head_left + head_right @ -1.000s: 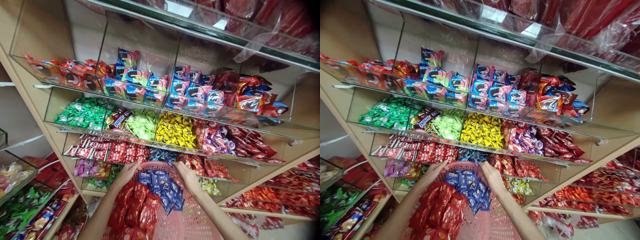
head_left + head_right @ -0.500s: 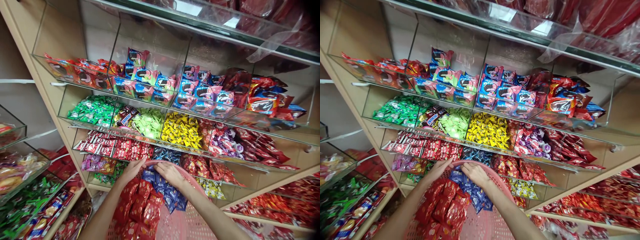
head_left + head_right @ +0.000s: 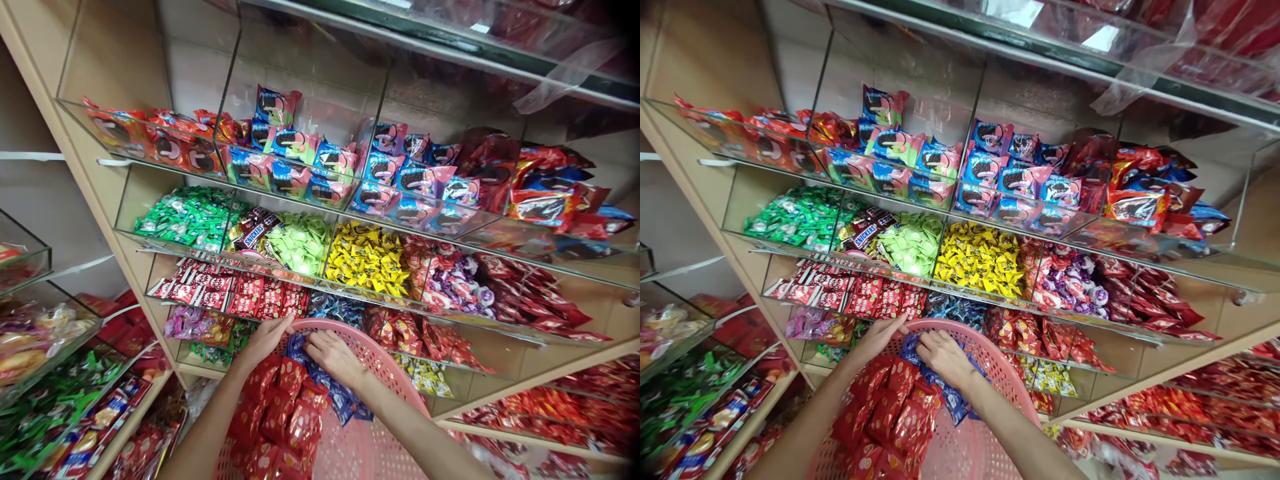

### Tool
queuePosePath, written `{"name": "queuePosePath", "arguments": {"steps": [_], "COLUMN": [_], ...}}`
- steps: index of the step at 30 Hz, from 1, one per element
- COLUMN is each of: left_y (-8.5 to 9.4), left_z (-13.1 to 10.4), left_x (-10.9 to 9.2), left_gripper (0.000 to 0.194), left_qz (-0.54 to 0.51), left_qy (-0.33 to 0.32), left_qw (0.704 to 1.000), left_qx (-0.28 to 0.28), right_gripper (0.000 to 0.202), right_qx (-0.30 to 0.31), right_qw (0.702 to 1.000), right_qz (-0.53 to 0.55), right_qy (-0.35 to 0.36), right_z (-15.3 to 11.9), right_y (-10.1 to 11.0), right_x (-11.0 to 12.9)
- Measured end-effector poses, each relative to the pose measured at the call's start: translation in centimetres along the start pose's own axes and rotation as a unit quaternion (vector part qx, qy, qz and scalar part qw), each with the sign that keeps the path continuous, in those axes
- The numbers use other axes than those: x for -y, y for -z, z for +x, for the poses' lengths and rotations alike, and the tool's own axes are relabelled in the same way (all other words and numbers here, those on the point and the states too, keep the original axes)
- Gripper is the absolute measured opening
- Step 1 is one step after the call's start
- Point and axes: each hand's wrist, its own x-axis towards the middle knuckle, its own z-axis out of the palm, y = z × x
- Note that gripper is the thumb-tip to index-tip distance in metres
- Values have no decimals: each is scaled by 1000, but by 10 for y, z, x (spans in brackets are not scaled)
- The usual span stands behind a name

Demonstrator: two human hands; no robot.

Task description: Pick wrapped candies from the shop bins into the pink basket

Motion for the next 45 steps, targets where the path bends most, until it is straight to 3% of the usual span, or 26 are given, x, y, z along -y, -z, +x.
{"name": "queuePosePath", "arguments": {"steps": [7,10,12,17,22,25,30,34,38,42,45], "left_y": [0,2,2,1,0,0,-1,0,2,1,1], "left_z": [2,1,0,0,-1,-2,-3,-4,-4,-4,-3], "left_x": [7,6,5,3,0,0,2,-2,-8,-8,-5], "left_gripper": [51,51,51,48,49,51,51,51,51,51,50], "left_qz": [-2,4,5,2,13,18,18,21,28,20,20], "left_qy": [17,19,19,15,23,30,20,22,24,19,12], "left_qw": [1000,1000,1000,1000,1000,999,1000,1000,999,1000,1000], "left_qx": [-4,6,8,-1,-10,-11,-13,-8,4,5,5], "right_gripper": [23,27,31,34,49,60,60,46,39,30,25], "right_qx": [-38,-105,-112,91,124,135,145,150,161,86,-23], "right_qw": [996,976,958,905,892,890,889,890,893,927,948], "right_qz": [78,142,149,32,4,-7,-32,-55,-75,-39,100], "right_qy": [-13,-131,-218,-415,-435,-435,-432,-426,-414,-362,-301], "right_z": [-6,-13,-18,-20,-9,-6,-7,-14,-33,-56,-60], "right_y": [9,12,7,-27,-53,-60,-59,-40,-12,18,33], "right_x": [1,-22,-48,-116,-145,-146,-144,-133,-105,-73,-57]}}
